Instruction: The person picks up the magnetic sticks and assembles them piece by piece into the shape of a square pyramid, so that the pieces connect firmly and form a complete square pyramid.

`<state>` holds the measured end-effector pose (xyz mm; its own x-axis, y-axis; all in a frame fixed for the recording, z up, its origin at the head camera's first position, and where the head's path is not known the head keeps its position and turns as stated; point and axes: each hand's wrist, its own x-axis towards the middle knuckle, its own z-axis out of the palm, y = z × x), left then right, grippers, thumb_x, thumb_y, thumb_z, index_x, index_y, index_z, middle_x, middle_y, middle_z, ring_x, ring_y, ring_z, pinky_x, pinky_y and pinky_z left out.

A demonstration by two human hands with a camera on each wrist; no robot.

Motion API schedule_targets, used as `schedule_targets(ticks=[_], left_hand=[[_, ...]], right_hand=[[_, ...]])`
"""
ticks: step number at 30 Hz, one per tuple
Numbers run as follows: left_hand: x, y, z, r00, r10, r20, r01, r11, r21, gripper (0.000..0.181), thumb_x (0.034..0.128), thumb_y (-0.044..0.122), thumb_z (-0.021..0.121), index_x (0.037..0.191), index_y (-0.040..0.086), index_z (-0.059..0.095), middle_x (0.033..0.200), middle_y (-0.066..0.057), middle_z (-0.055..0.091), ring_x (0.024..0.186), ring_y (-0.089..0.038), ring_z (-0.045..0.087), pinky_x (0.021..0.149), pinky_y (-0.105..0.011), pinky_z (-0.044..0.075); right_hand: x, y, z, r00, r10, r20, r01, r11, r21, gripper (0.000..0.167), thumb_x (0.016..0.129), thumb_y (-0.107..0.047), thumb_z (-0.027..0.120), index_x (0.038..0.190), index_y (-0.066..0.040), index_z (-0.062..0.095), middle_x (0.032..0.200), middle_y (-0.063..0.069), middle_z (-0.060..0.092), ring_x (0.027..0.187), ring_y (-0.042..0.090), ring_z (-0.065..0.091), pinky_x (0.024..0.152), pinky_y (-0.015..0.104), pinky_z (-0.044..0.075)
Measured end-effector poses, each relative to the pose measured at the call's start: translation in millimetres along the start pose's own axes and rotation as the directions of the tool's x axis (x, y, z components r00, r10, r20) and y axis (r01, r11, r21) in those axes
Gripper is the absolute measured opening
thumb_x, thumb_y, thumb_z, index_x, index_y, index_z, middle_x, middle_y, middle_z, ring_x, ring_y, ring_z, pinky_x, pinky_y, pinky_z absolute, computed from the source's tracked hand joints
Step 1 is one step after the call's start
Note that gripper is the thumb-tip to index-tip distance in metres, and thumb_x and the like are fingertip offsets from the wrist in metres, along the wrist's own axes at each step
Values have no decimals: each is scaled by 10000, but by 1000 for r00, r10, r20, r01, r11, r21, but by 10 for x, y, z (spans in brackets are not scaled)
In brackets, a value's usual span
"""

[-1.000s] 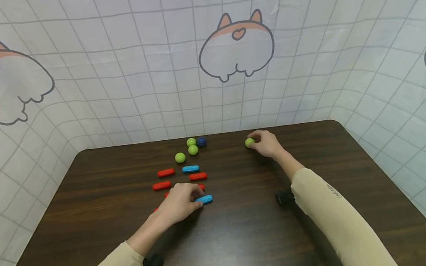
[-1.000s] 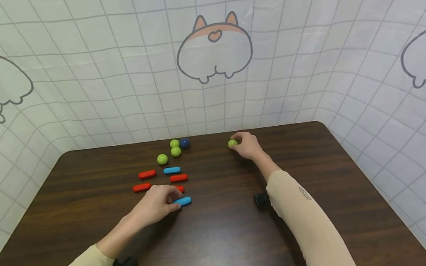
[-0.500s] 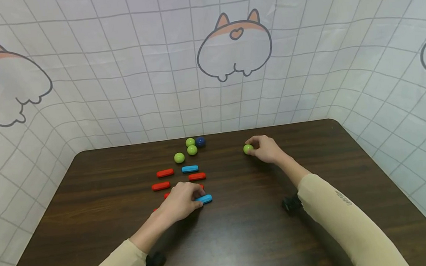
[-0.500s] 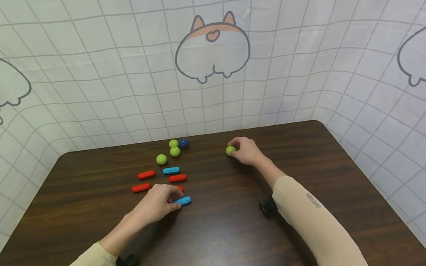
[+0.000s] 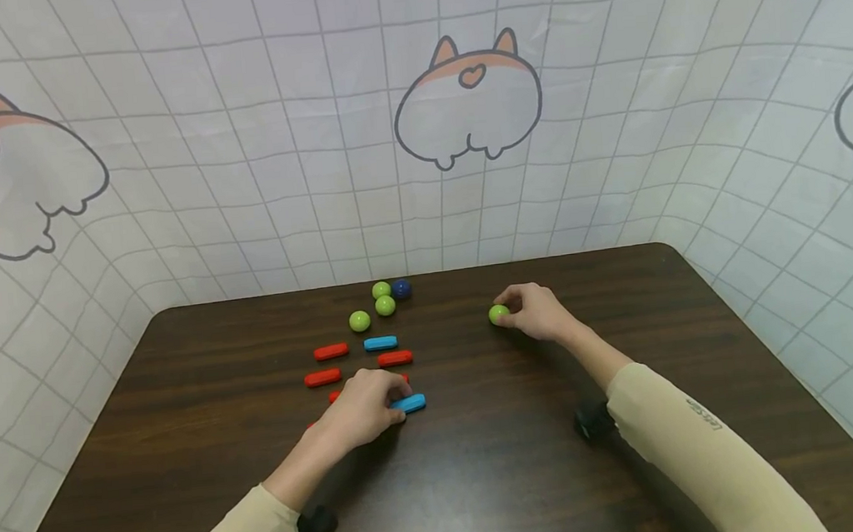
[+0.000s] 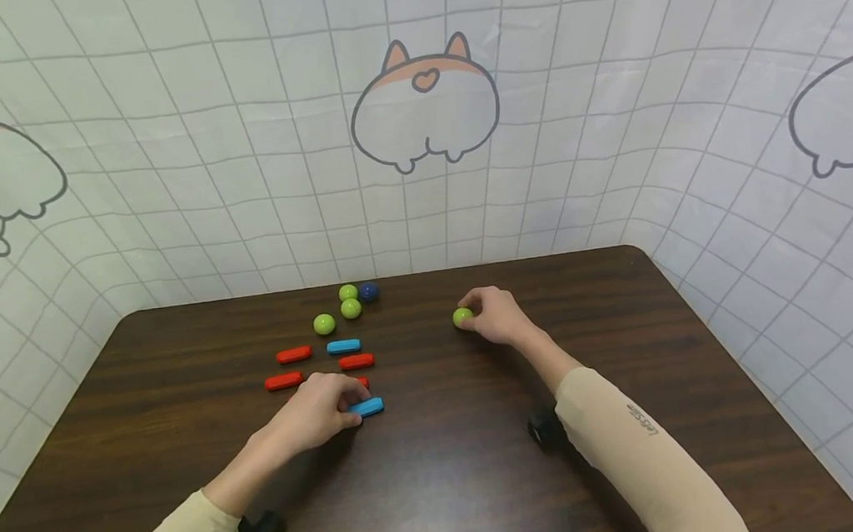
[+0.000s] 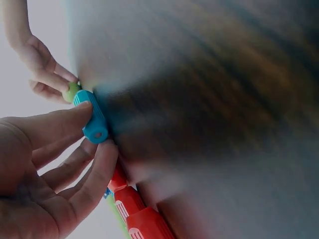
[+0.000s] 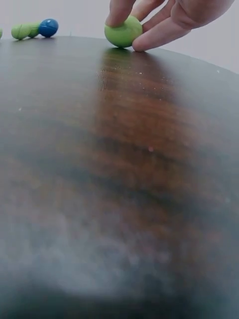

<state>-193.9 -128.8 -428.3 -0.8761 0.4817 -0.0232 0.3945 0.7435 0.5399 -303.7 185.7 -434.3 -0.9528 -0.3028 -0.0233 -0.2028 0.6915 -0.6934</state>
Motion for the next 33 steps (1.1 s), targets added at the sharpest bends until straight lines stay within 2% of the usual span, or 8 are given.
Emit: schedule_targets(ticks=[10,16,22,27,33], left_hand=[[11,-2,2,1000,20,-2,-20,1000,14,138,854,-6,814,954,72,759,823,22,678,763,-126,602,692,-370,540],[39,40,-3,1000,21,-2,-21,1000,-11,135,863,-11,801,951,81,759,815,33,660,744,-124,569,670,-347,517],[97,97,-23,1000,13,-16,-13,1000,-25,140,869,-12,796,957,90,758,813,44,656,749,-114,580,688,-342,523],[149,128,-38,998,37,-41,-38,999,-15,134,867,-15,798,963,72,762,787,49,647,711,-116,566,657,-327,513],[224,166,-48,997,53,-55,-55,998,-34,143,877,-18,785,994,62,763,826,33,665,710,-125,561,632,-309,504]], right_hand=[[-110,-43,26,999,-35,27,35,999,-19,306,959,-157,745,1217,0,690,1138,135,698,1070,318,641,874,465,539],[-164,-95,46,998,-38,44,39,999,-15,293,953,-151,756,1204,-12,698,1129,121,703,1045,297,648,853,444,544],[-217,-113,77,997,-55,58,56,998,-26,290,945,-138,762,1197,-12,694,1085,97,706,980,255,654,807,410,550],[-237,-124,118,994,-83,66,85,996,-22,275,943,-132,765,1179,-13,693,1040,72,710,910,212,661,776,391,553],[-263,-149,141,993,-93,69,93,996,3,250,934,-120,774,1149,-20,695,1016,51,718,908,199,671,767,373,558]])
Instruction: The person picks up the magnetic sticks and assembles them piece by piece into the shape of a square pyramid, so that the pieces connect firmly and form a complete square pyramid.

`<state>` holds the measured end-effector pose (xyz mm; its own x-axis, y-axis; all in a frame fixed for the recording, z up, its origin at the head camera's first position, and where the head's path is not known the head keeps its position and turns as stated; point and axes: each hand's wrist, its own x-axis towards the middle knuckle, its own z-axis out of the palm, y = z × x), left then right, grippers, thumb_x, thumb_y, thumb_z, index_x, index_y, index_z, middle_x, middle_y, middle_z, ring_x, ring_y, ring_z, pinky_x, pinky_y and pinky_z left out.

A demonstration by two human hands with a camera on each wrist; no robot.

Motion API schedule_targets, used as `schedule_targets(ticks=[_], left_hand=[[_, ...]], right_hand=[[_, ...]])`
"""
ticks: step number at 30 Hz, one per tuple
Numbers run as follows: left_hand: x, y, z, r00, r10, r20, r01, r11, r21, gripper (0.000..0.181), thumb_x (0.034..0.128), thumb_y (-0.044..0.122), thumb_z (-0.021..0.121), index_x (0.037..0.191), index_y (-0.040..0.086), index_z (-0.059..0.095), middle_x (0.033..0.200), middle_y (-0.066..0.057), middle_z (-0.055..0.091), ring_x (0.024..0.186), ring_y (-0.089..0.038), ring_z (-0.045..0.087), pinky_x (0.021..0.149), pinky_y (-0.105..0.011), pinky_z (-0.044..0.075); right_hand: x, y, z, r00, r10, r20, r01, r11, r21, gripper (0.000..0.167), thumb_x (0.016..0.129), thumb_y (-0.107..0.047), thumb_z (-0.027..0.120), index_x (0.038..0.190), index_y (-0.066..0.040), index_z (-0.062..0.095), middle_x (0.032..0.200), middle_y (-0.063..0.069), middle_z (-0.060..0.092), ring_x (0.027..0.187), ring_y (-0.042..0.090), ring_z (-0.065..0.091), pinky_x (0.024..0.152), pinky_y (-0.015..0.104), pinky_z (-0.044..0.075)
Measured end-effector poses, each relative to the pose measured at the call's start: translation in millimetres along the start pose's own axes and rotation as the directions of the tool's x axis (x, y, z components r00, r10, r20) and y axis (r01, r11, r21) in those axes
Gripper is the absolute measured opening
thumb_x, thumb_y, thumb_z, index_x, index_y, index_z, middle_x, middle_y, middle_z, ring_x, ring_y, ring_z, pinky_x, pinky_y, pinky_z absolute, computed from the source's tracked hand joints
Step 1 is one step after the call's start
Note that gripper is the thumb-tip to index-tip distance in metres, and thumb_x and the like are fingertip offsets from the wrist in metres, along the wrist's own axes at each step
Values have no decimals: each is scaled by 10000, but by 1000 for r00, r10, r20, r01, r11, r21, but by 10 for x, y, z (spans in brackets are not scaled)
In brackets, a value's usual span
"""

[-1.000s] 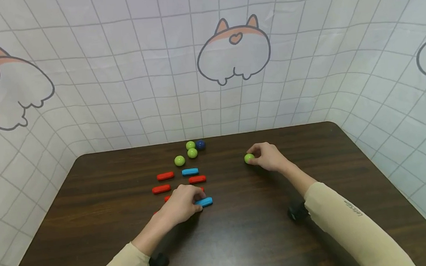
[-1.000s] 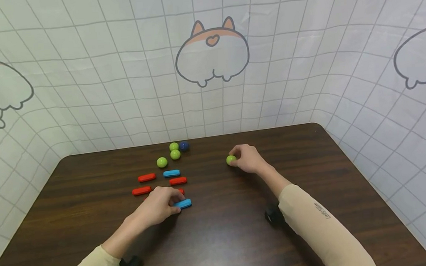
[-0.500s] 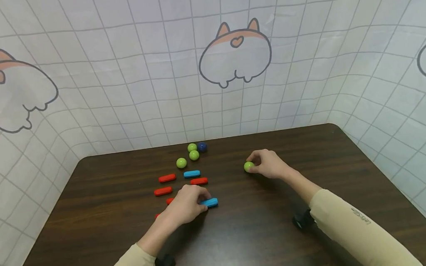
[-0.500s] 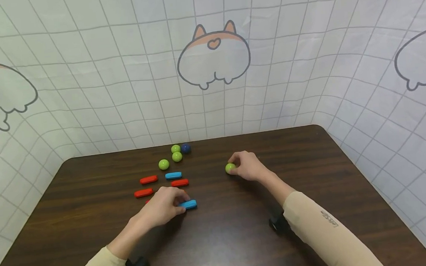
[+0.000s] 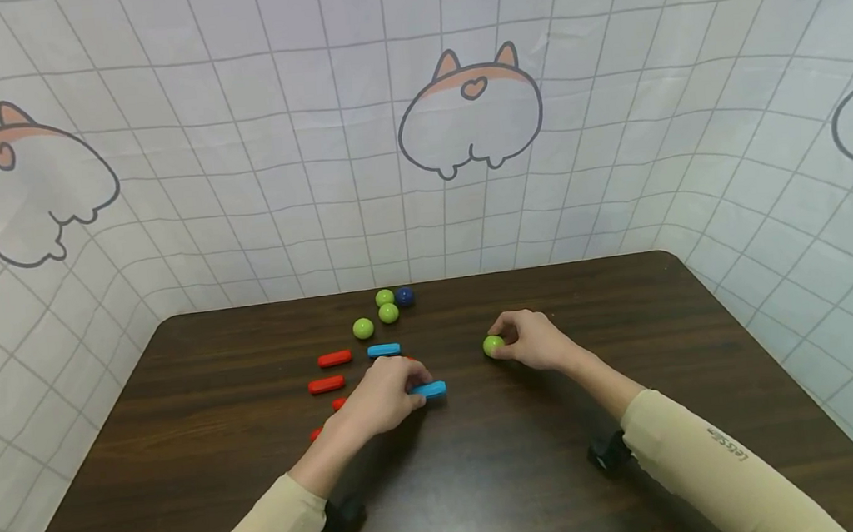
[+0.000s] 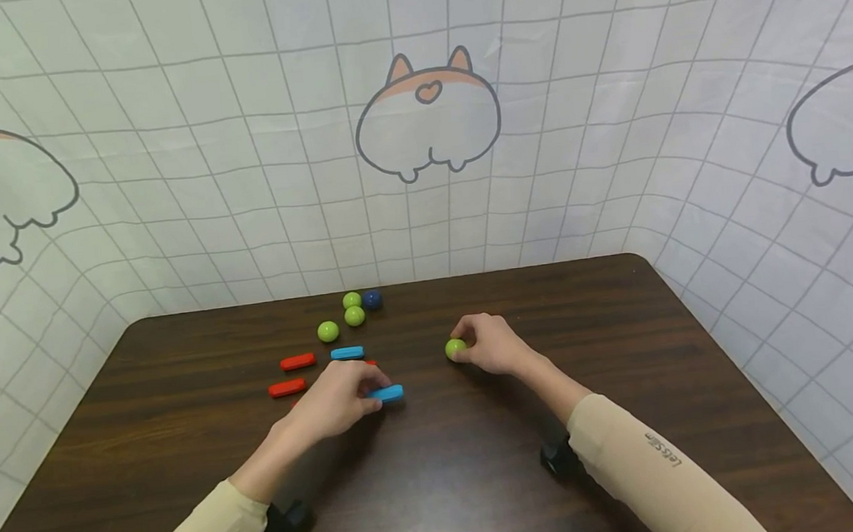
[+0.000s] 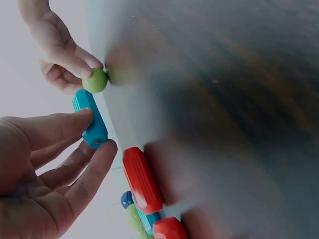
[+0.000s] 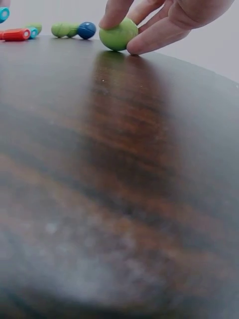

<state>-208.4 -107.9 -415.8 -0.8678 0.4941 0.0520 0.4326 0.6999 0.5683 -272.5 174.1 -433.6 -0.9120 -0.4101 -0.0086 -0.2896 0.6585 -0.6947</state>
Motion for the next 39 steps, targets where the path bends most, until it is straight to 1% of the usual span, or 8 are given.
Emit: schedule_targets(ticks=[6,11,15,19,22,27,33,39], left_hand=[[104,37,2,1000,1,1,-1,1000,-3,131,884,-26,770,986,56,764,834,17,674,716,-125,569,665,-318,505],[203,53,24,1000,2,13,-2,1000,4,125,887,-26,762,988,47,760,848,3,680,744,-138,576,695,-325,515],[275,68,48,1000,-3,25,2,1000,14,134,899,-14,761,1019,46,762,907,-24,706,784,-148,595,731,-344,539],[344,91,68,999,-20,25,19,999,40,143,915,-3,754,1048,49,762,985,-51,727,857,-165,626,809,-378,553],[388,117,76,999,-23,24,22,998,63,143,922,2,749,1059,42,761,1025,-68,732,907,-187,648,840,-394,557],[436,146,84,999,-26,21,24,997,73,137,921,5,754,1053,39,765,1027,-76,736,916,-201,657,830,-395,562],[492,130,130,999,-25,20,23,996,86,134,911,-6,762,1038,36,766,998,-70,732,891,-202,660,810,-392,569],[567,127,162,999,-30,27,27,994,102,125,911,6,766,1032,37,766,980,-63,728,869,-191,655,800,-391,566]], right_hand=[[-14,-30,21,1000,-9,7,9,1000,11,243,927,-100,775,1139,-15,691,1013,52,726,913,199,679,740,348,557],[-15,-67,61,1000,-21,14,20,1000,11,238,924,-101,778,1128,-16,688,1016,51,732,945,218,691,768,365,563],[-17,-96,91,1000,-24,13,24,1000,7,236,924,-115,783,1120,-25,689,1013,42,727,948,211,684,789,370,565],[-18,-124,106,999,-35,19,34,999,15,238,918,-127,791,1109,-27,690,977,26,720,900,188,674,759,354,564],[-14,-132,111,999,-43,15,43,999,13,235,913,-137,798,1093,-30,693,958,13,716,863,170,662,736,340,556],[-16,-130,118,999,-51,10,51,999,4,232,906,-151,809,1067,-30,695,949,4,709,840,157,646,719,328,547],[-11,-137,138,998,-59,20,59,998,-9,228,894,-178,826,1038,-55,699,913,-10,704,813,146,628,707,314,529],[-7,-149,128,997,-69,24,69,998,2,227,895,-168,825,1038,-51,693,935,-3,717,826,146,644,695,320,536]])
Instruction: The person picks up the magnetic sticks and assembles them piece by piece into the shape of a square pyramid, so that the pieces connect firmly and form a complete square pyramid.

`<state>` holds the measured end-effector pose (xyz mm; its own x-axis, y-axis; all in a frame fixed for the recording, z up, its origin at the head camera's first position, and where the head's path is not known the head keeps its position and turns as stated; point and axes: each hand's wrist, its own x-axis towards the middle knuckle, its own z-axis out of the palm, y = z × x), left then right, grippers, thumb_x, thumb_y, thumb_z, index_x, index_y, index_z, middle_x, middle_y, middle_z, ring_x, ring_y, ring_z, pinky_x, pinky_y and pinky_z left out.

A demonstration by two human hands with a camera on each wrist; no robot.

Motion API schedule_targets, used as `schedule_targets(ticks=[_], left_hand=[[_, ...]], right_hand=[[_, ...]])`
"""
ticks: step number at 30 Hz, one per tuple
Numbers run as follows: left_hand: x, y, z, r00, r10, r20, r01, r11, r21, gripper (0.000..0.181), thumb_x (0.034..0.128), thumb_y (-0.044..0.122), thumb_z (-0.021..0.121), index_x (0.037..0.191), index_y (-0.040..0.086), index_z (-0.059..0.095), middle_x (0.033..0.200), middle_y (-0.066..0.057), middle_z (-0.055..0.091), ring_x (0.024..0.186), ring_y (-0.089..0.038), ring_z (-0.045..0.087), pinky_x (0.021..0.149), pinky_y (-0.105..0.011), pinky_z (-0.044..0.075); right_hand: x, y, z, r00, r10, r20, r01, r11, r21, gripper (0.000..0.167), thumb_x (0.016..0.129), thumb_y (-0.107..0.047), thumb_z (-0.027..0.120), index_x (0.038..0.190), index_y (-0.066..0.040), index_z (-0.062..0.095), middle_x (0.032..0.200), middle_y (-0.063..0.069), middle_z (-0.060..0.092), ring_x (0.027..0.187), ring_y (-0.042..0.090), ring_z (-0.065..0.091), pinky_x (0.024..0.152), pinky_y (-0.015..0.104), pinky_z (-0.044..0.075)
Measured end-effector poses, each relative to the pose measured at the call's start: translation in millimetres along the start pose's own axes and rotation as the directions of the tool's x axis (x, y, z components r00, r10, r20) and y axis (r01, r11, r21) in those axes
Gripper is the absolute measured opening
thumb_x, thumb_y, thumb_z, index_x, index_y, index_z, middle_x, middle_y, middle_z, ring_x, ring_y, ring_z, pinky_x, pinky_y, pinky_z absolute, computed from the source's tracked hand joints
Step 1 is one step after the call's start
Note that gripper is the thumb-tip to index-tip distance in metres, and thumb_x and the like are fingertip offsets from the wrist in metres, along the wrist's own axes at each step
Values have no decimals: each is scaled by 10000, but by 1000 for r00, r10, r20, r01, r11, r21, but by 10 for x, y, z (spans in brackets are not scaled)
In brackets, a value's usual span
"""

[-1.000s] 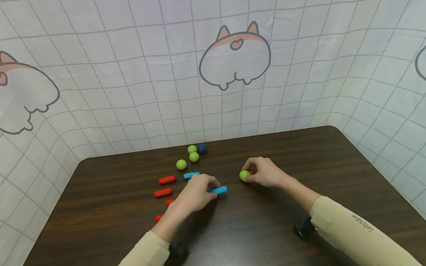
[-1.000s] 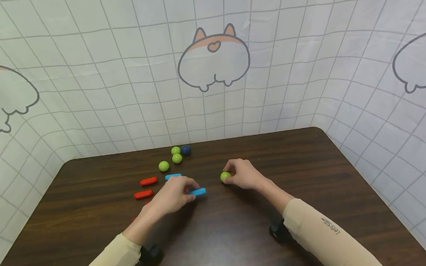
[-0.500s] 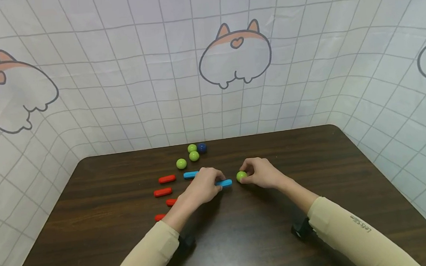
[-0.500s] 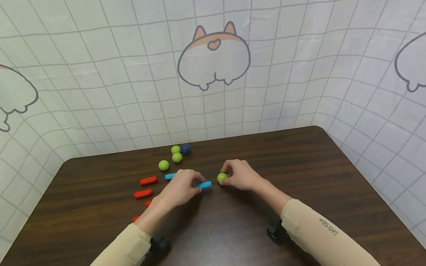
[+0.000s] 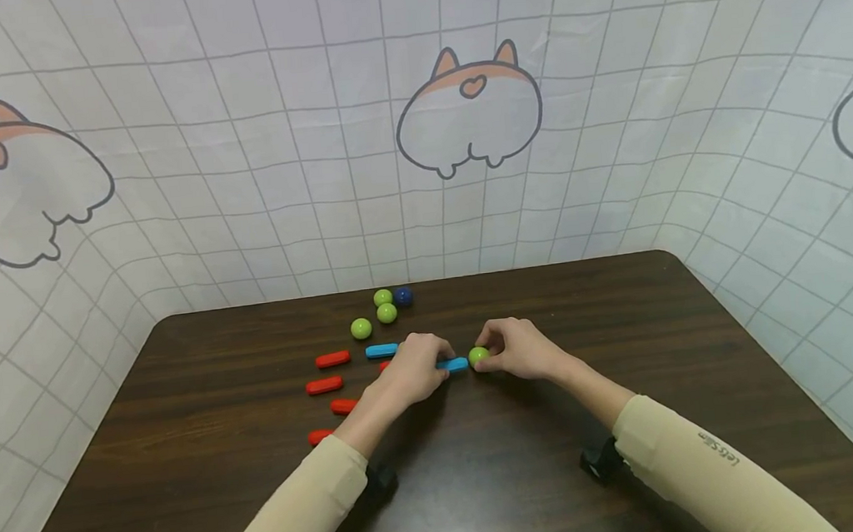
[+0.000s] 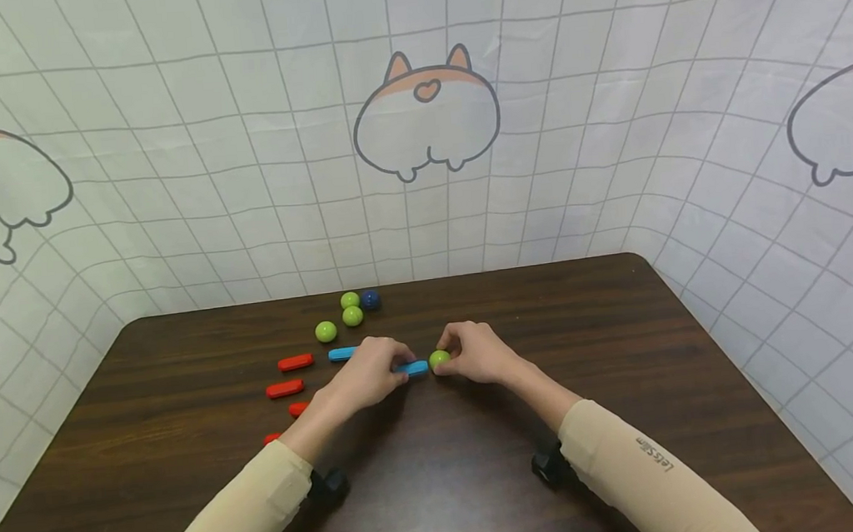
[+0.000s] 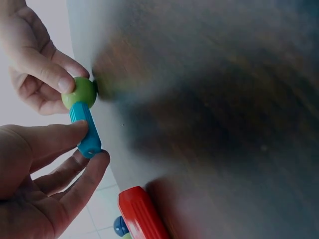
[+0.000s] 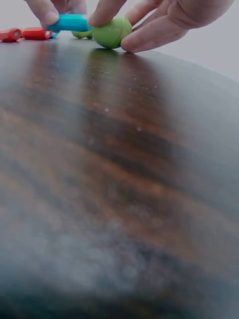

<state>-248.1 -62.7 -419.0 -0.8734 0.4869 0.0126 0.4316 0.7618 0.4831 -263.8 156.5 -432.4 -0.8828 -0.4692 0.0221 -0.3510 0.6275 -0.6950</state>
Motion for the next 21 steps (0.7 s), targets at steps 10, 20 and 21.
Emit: schedule_targets(ticks=[10,20,21], left_hand=[[68,-32,29,1000,-1,2,1,1000,17,122,915,20,766,1034,47,765,1012,-65,727,947,-219,663,845,-409,559],[28,-69,-34,1000,-11,-13,10,997,-75,188,933,75,768,1117,36,757,1101,-84,702,986,-237,654,838,-407,555],[22,-77,-49,1000,-15,-17,14,996,-86,199,936,80,765,1130,37,754,1113,-85,699,981,-236,656,829,-403,558]], right_hand=[[7,-1,4,1000,17,-1,-17,1000,-22,236,892,-183,829,1045,-55,703,919,-12,702,829,148,631,711,324,532],[5,18,-22,999,47,-15,-48,999,-9,236,885,-181,833,1044,-53,715,918,-18,700,840,157,643,722,338,546],[4,21,-26,999,52,-15,-52,999,-6,239,884,-184,834,1047,-57,714,917,-20,698,839,156,641,723,338,544]])
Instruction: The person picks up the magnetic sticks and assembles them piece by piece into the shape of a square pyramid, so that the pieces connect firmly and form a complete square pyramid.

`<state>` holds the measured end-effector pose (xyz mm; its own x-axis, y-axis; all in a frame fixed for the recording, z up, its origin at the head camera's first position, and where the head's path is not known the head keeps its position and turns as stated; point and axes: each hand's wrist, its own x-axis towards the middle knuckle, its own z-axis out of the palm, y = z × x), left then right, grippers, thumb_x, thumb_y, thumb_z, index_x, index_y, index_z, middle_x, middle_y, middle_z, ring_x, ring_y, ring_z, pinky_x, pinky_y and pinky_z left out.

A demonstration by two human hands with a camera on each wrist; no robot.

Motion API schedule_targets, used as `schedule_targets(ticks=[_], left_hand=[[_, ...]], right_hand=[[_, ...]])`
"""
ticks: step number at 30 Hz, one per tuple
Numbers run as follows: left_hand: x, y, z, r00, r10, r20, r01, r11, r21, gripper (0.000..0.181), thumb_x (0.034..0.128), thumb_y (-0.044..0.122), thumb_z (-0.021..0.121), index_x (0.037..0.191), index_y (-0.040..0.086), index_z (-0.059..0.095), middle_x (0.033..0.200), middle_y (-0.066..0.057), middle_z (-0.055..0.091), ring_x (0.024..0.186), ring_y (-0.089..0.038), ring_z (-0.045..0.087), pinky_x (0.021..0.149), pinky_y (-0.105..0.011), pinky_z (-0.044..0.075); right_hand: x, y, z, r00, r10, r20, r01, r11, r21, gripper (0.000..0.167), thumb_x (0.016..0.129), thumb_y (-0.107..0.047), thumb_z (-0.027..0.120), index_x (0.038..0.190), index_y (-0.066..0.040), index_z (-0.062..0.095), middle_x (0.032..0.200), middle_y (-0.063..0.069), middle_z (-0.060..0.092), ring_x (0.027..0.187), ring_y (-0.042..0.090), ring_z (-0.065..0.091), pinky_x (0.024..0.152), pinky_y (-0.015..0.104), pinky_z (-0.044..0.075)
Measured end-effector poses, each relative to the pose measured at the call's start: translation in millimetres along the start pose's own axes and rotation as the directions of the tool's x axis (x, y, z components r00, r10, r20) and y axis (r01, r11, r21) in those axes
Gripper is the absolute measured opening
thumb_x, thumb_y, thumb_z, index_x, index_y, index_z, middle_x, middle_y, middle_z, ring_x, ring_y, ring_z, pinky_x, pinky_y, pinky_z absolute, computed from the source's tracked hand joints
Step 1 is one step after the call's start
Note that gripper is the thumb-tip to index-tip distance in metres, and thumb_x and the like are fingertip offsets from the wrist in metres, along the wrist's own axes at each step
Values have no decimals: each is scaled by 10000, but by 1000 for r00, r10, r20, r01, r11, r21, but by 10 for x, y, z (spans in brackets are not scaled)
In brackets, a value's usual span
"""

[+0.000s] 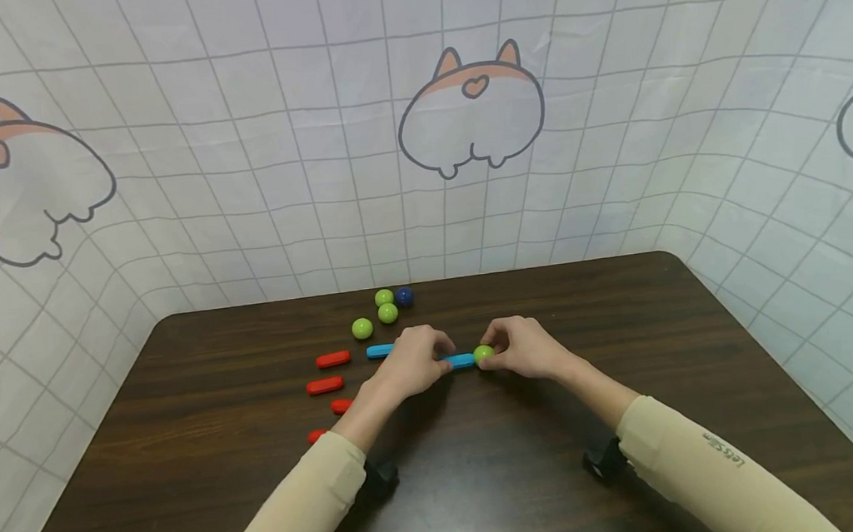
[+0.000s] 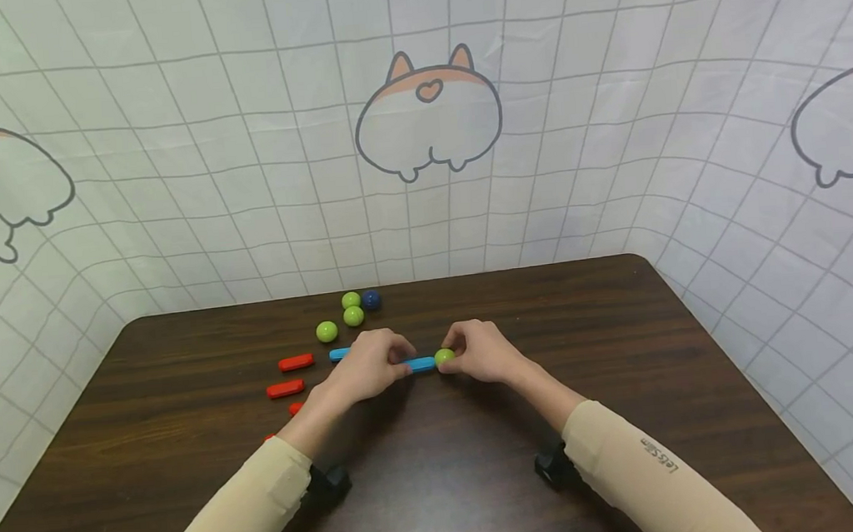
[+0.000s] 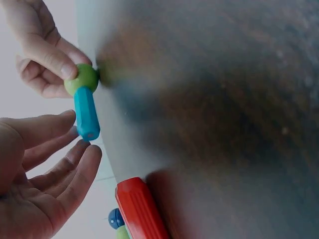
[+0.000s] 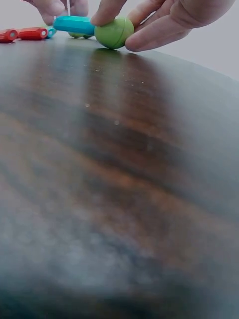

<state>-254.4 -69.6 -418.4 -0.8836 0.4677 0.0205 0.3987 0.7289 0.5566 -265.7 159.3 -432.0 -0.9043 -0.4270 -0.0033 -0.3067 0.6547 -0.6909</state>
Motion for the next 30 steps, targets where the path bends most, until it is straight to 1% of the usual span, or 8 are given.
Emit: schedule_targets(ticks=[4,7,11,14,17,21,27,30], left_hand=[[-28,-44,-60,999,-16,-41,14,998,-56,214,946,87,755,1151,28,747,1122,-84,703,944,-219,663,789,-380,564],[-50,-117,-115,994,-43,-97,31,992,-119,206,949,97,752,1144,31,750,1080,-58,714,913,-193,671,755,-354,566],[-98,-219,-226,980,-98,-175,61,976,-207,209,961,128,741,1150,39,750,1016,-28,719,910,-185,676,756,-358,570],[-133,-271,-311,967,-131,-220,73,965,-251,210,971,136,729,1154,37,751,1019,-37,715,944,-212,670,788,-390,567],[-146,-324,-367,957,-146,-252,78,962,-260,193,974,133,723,1141,41,755,1054,-52,715,984,-238,667,808,-413,565],[-161,-403,-401,943,-171,-285,97,962,-255,167,972,123,724,1122,56,756,1103,-75,706,1019,-263,667,841,-434,560],[-173,-524,-424,911,-214,-352,123,957,-264,205,952,113,744,1135,22,746,1203,-183,612,1094,-355,621,927,-503,502],[-174,-578,-436,897,-239,-372,140,951,-275,249,941,108,749,1163,-2,727,1244,-215,576,1163,-408,595,985,-538,464]], right_hand=[[-7,8,-13,1000,-9,3,9,1000,9,245,888,-192,830,1058,-64,708,929,-10,690,853,167,637,743,353,545],[-12,9,-19,1000,-15,1,15,1000,9,252,891,-191,827,1068,-64,699,955,5,688,883,180,644,776,374,552],[-7,27,-26,1000,-28,-4,28,1000,-6,256,896,-190,821,1075,-59,693,972,21,692,905,192,652,804,395,555],[-8,35,-34,999,-35,-8,34,999,-14,253,896,-189,821,1072,-57,696,971,25,692,904,194,651,809,399,552],[-10,37,-41,999,-35,-10,35,999,-16,254,895,-189,821,1073,-56,697,969,25,691,903,195,649,812,403,550],[0,48,-39,999,-34,-8,34,999,-14,256,897,-186,821,1078,-55,697,975,27,691,911,199,648,816,397,550],[11,53,-25,999,-32,-9,32,999,-14,257,897,-193,823,1078,-62,698,972,21,691,909,197,643,815,397,549],[3,61,-13,1000,-24,-7,24,1000,-6,253,895,-194,824,1074,-66,699,966,17,684,900,189,634,807,394,545]])
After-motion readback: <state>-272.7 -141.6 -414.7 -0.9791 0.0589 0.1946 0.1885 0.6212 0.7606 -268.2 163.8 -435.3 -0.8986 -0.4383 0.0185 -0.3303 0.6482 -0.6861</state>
